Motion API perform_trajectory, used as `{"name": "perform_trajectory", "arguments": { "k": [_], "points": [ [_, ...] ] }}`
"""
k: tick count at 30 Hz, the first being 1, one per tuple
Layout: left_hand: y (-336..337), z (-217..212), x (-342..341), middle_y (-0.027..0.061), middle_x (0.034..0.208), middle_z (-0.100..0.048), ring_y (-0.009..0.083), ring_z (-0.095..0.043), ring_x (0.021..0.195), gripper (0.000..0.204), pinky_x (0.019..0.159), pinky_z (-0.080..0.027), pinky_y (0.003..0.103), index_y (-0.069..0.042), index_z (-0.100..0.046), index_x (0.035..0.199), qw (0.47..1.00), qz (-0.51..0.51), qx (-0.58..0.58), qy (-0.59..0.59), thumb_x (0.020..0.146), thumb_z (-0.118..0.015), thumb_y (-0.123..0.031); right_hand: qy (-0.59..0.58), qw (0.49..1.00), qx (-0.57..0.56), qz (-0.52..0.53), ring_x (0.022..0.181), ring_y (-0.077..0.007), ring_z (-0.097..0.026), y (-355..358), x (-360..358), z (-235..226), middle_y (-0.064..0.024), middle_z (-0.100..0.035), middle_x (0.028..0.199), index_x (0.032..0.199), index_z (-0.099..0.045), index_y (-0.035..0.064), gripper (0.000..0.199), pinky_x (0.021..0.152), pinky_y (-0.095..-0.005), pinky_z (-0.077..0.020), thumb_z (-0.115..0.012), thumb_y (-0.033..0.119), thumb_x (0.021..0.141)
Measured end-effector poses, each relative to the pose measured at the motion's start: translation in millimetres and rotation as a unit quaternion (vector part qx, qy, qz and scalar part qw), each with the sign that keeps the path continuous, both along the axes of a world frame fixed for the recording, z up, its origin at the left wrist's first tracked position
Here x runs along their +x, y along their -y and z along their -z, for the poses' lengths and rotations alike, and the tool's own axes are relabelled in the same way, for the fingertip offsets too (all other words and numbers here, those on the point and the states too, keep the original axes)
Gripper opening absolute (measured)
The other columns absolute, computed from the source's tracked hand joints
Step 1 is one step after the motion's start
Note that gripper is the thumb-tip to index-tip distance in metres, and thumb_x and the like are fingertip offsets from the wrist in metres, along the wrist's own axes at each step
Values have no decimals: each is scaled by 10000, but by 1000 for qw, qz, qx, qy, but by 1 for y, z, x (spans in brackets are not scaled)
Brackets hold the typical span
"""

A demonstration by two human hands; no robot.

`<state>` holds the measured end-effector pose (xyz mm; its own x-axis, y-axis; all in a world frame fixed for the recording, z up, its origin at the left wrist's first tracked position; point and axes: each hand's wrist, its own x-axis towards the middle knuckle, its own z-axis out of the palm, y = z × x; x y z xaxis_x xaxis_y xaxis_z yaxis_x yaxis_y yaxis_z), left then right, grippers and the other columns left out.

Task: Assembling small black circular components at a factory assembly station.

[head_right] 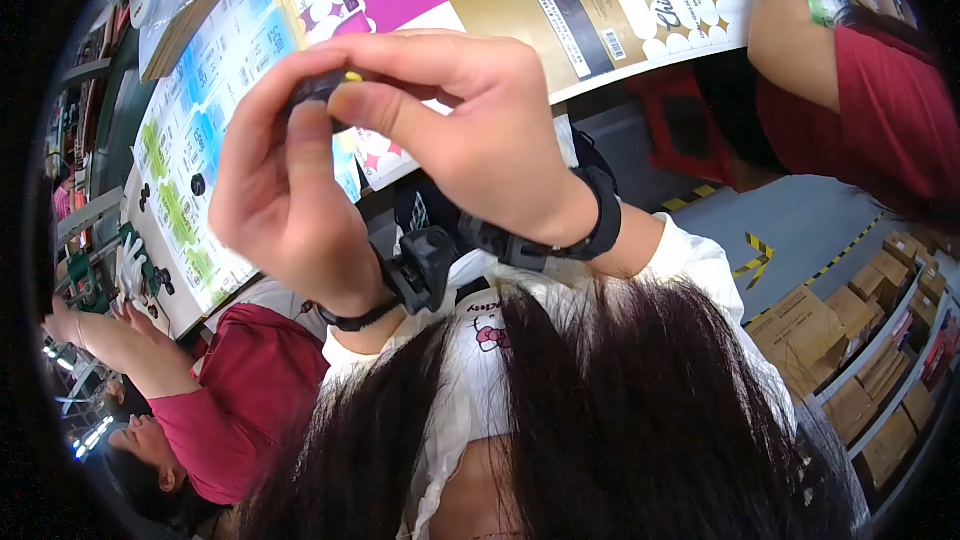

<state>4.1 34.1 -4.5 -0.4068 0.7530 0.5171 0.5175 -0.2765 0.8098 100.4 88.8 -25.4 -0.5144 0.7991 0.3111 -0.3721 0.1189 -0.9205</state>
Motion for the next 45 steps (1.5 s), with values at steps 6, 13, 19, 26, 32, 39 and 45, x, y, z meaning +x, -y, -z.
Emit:
{"name": "perform_trajectory", "arguments": {
  "k": [6,13,19,26,32,39,45],
  "points": [
    [21,44,-137,97,839,-555,141,-545,660,247,595,-477,245,2,-521,1014,953,-79,-212,202,786,-427,-3,272,947,165,-45,791,-151,-552,-49,-6,40,-89,-552,947,1021,-530,33,293,695,-228,-435,-559,51,730],
    [147,128,-360,225,1015,-501,305,-513,895,365,778,-398,368,-21,-483,1070,756,-400,-426,-296,713,-477,-94,395,861,304,-101,796,-233,-523,-54,-37,59,-92,-483,952,984,-499,66,338,675,-312,-436,-593,64,660],
    [51,106,-310,236,1077,-452,334,-414,1031,405,869,-319,409,-48,-455,1107,766,-290,-392,-419,722,-521,-155,450,769,438,-115,797,-266,-519,-56,-69,81,-121,-470,902,899,-487,28,264,664,-338,-434,-568,76,652],
    [-155,45,-121,159,980,-544,279,-509,931,339,801,-393,327,-40,-551,974,919,126,-246,-280,711,-545,-254,435,773,461,-7,711,-256,-546,-75,-29,62,-110,-535,789,852,-535,24,175,614,-319,-449,-497,55,685],
    [-250,77,-13,165,807,-584,300,-555,790,353,707,-436,349,-16,-593,812,927,90,-250,-265,633,-612,-320,359,897,190,176,609,-147,-546,-77,72,30,-55,-557,734,850,-585,-4,141,563,-219,-450,-560,36,716],
    [-247,104,24,120,721,-586,244,-575,675,258,604,-455,313,-28,-562,821,950,61,-216,-216,658,-633,-216,68,973,-106,194,642,-111,-569,-66,95,8,-26,-520,716,1006,-542,-4,250,576,-189,-455,-519,-5,757],
    [-168,50,11,115,719,-549,156,-586,554,144,457,-455,227,28,-499,861,936,263,-216,88,742,-526,-49,38,982,-60,177,640,-125,-559,-63,74,-1,-50,-509,763,1076,-487,-24,321,579,-202,-447,-493,-36,755]
  ]
}}
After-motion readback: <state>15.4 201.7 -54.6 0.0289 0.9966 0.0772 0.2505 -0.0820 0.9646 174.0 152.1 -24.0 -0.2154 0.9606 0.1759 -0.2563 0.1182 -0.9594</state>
